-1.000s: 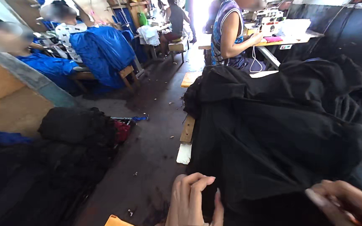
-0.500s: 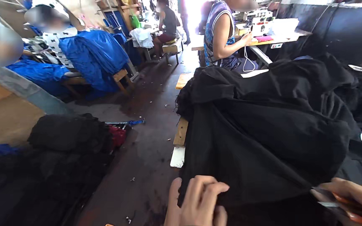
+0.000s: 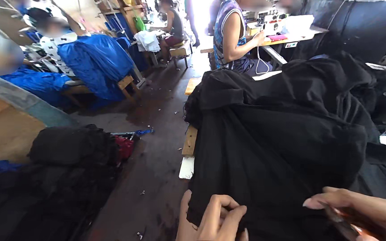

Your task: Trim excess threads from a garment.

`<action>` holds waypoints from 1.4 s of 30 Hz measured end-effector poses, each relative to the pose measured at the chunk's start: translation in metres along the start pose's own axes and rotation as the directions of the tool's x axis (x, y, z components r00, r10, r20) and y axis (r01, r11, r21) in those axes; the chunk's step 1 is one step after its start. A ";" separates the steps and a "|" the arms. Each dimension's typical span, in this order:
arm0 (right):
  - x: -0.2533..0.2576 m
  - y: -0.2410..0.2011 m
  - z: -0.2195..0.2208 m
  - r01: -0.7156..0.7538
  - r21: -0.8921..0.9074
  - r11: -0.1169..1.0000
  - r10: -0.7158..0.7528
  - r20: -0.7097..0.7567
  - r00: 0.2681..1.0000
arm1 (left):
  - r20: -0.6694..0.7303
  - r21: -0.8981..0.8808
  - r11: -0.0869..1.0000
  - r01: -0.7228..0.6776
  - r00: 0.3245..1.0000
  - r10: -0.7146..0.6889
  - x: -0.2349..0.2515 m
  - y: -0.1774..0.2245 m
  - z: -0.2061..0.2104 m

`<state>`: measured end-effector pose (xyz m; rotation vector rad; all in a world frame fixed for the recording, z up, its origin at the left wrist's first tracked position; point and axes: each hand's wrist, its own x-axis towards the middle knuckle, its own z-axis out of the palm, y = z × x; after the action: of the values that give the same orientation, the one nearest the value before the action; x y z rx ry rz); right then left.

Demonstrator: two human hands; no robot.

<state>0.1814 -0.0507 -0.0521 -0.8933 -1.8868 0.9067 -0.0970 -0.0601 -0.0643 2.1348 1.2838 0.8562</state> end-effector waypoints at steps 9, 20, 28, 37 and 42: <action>0.004 0.047 0.055 -0.044 -0.002 0.999 0.044 -0.106 0.993 | -0.124 0.032 0.997 0.072 0.990 -0.067 0.014 -0.021 0.045; -0.001 0.040 0.069 -0.114 -0.489 0.865 0.062 -0.120 0.991 | -0.150 -0.381 0.920 0.093 0.975 -0.161 0.012 -0.030 0.038; 0.002 0.041 0.076 -0.117 -0.551 0.826 0.030 -0.165 0.986 | -0.214 -0.394 0.917 0.061 0.964 -0.156 0.013 -0.029 0.042; 0.011 0.034 0.075 -0.102 -0.488 0.867 0.069 -0.085 0.994 | -0.244 -0.452 0.890 0.063 0.951 -0.191 0.016 -0.025 0.044; 0.010 0.044 0.085 -0.083 -0.582 0.809 -0.007 -0.149 0.989 | -0.259 -0.485 0.871 0.081 0.938 -0.231 0.017 -0.025 0.044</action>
<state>0.1123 -0.0416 -0.1184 -1.3271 -2.0555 0.2434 -0.0736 -0.0388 -0.1065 1.5333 1.2201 1.3172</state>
